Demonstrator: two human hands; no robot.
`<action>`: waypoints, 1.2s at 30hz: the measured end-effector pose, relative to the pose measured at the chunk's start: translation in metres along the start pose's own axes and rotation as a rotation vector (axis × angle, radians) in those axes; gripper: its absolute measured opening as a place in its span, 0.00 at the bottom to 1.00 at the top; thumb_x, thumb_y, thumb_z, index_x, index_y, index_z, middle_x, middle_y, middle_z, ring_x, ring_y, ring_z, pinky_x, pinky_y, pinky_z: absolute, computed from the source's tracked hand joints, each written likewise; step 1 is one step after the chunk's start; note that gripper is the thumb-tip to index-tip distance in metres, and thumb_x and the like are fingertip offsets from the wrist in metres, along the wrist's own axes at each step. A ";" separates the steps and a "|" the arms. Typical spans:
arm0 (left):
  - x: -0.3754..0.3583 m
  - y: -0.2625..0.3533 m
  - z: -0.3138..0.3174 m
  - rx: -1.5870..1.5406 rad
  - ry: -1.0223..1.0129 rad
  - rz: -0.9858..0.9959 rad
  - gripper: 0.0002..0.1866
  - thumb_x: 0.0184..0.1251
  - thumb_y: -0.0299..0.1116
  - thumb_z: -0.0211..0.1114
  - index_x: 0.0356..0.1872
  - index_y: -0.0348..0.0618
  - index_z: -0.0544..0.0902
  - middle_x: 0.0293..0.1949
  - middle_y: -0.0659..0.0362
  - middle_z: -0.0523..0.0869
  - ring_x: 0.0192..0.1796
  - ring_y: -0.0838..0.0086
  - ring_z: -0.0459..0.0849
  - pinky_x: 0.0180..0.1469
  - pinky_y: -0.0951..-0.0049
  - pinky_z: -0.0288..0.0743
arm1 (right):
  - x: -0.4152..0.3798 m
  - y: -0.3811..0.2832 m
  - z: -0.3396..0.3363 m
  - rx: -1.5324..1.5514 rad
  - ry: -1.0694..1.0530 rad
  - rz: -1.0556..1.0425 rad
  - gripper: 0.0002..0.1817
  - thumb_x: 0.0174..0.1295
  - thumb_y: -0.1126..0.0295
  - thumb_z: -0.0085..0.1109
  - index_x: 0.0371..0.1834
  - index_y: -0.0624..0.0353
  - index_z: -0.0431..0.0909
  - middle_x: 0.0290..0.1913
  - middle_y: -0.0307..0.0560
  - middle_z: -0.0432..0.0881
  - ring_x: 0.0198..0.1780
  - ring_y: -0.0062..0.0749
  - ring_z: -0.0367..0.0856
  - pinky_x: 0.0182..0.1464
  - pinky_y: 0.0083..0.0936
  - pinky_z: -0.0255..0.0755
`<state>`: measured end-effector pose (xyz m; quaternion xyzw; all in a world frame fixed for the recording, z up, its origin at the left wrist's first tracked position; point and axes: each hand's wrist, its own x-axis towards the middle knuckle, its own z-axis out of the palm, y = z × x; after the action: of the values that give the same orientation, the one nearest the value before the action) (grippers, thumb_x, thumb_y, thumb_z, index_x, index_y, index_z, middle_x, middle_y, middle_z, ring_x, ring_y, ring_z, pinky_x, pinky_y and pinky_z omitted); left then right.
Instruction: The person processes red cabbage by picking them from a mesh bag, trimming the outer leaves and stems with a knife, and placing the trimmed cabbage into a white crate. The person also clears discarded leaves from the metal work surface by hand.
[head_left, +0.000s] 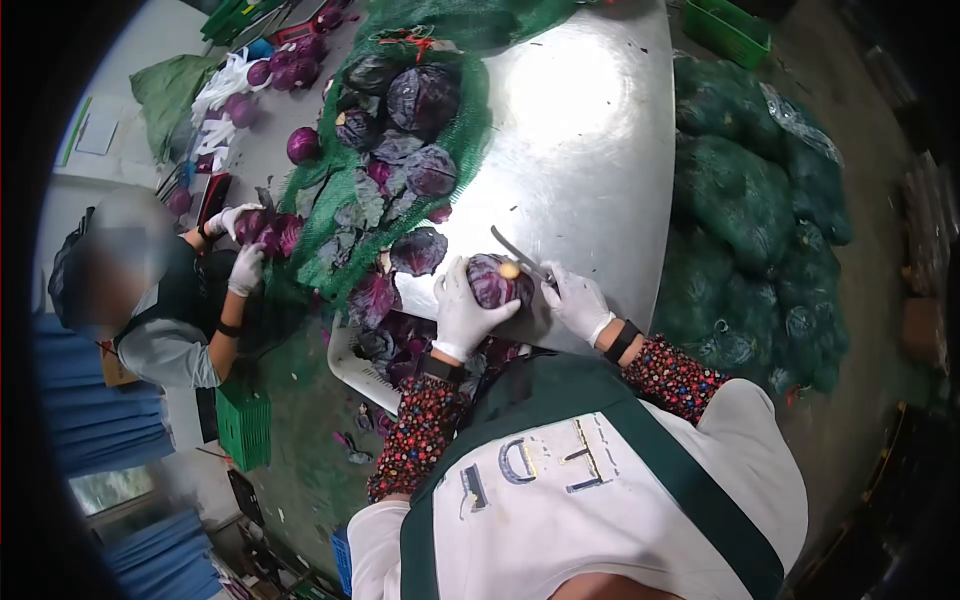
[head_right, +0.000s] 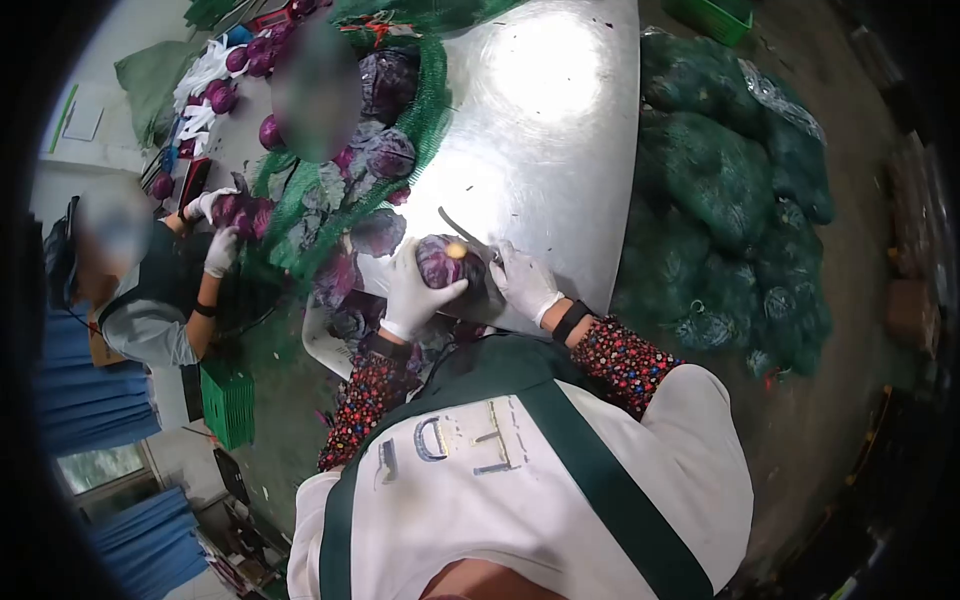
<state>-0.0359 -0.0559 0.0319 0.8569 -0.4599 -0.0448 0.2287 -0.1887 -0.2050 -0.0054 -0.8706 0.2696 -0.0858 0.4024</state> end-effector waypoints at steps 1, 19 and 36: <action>0.010 0.004 0.002 -0.232 -0.100 -0.134 0.46 0.39 0.50 0.81 0.57 0.34 0.69 0.53 0.45 0.76 0.58 0.55 0.75 0.60 0.61 0.69 | -0.005 0.005 0.003 -0.011 -0.010 -0.027 0.18 0.66 0.65 0.51 0.58 0.56 0.68 0.34 0.58 0.83 0.36 0.54 0.83 0.39 0.45 0.76; 0.048 -0.018 0.027 -0.189 -0.203 -0.035 0.37 0.35 0.44 0.84 0.45 0.31 0.78 0.41 0.50 0.85 0.44 0.67 0.86 0.49 0.69 0.79 | -0.008 0.009 0.003 -0.255 -0.097 -0.046 0.14 0.62 0.62 0.54 0.44 0.60 0.70 0.28 0.55 0.83 0.32 0.54 0.84 0.34 0.45 0.78; 0.070 0.014 0.024 0.153 -0.449 0.124 0.61 0.29 0.59 0.81 0.64 0.29 0.64 0.54 0.42 0.76 0.53 0.53 0.80 0.55 0.62 0.76 | 0.079 0.037 0.024 -0.519 -0.220 -0.009 0.13 0.64 0.67 0.47 0.38 0.60 0.81 0.37 0.58 0.85 0.41 0.51 0.85 0.44 0.44 0.79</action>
<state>-0.0139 -0.1274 0.0260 0.8103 -0.5531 -0.1850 0.0575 -0.1277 -0.2513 -0.0541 -0.9498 0.2335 0.0795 0.1923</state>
